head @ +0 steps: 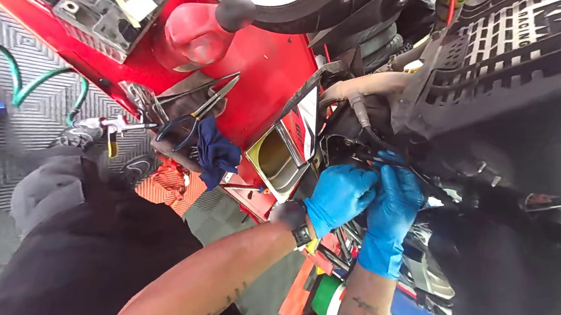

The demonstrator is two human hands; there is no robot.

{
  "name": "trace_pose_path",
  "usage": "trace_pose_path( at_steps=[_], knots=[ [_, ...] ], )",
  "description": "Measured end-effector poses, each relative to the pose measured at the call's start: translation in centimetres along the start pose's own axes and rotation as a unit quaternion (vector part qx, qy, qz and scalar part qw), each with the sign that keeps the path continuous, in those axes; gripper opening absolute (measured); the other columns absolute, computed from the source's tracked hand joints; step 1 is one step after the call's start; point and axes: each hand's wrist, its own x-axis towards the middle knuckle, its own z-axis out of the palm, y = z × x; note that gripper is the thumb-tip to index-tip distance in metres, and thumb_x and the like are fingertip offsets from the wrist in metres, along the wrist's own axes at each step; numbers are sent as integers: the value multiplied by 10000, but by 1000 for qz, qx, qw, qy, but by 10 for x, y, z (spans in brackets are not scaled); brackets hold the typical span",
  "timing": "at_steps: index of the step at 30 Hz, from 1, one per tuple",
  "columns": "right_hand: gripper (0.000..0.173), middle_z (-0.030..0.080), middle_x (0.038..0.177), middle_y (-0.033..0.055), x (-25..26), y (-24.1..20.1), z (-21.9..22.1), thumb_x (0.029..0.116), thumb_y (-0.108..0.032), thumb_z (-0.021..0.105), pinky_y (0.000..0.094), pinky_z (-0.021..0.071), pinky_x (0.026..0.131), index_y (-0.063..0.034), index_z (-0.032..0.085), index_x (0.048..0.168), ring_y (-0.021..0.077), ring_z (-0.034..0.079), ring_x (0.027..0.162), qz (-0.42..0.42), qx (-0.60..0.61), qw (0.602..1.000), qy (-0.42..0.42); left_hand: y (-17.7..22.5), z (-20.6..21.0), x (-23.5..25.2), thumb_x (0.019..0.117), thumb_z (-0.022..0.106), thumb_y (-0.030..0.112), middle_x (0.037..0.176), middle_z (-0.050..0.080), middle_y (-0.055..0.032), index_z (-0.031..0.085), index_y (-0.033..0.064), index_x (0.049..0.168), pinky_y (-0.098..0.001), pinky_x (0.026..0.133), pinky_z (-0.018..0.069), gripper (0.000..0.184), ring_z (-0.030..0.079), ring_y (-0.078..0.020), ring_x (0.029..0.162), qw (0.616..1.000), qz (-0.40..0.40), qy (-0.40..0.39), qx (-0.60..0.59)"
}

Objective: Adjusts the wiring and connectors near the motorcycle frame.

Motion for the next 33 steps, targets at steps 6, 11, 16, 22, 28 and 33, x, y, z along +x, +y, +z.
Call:
trace_pose_path(
  at_steps=[6,11,16,22,28,33],
  knots=[
    [156,724,900,11,-9,-23,9,982,-117,661,190,549,811,14,741,1012,-4,664,840,36,-299,948,102,4,2,-4,947,579,159,801,737,-81,762,67,971,-417,704,575,206,721,-261,777,998,11,52,42],
    [158,712,792,-14,0,-29,4,993,-54,608,192,555,735,-18,735,905,20,662,749,143,-229,963,-1,-2,-2,-15,966,576,154,812,736,-68,763,86,985,-404,702,575,200,716,-255,782,995,39,22,85],
    [130,706,866,0,1,-20,-3,990,-44,593,193,540,775,-11,713,954,29,649,801,112,-251,961,-12,-6,-37,-15,992,572,236,889,742,-91,756,98,1058,-436,749,576,240,717,-274,847,994,27,16,103],
    [101,696,879,20,1,-14,-8,956,-3,612,196,556,805,21,703,993,17,657,840,70,-270,960,-21,-6,-29,36,974,615,192,1197,713,-157,682,40,1231,-512,924,541,306,675,-352,1122,995,-33,-62,71],
    [165,678,794,-43,1,-9,-11,950,57,553,193,537,725,-21,696,919,25,622,731,63,-126,990,31,-24,-30,29,976,560,97,1112,721,-135,721,87,1140,-501,941,529,230,671,-342,1085,997,-16,-58,47],
    [123,708,899,-6,-1,-1,8,955,45,578,247,570,825,-4,687,985,57,669,873,-1,-126,989,73,-24,-16,9,965,537,65,1116,737,-85,760,130,1060,-458,943,517,251,666,-287,1092,1000,-2,-23,-12]
  ],
)
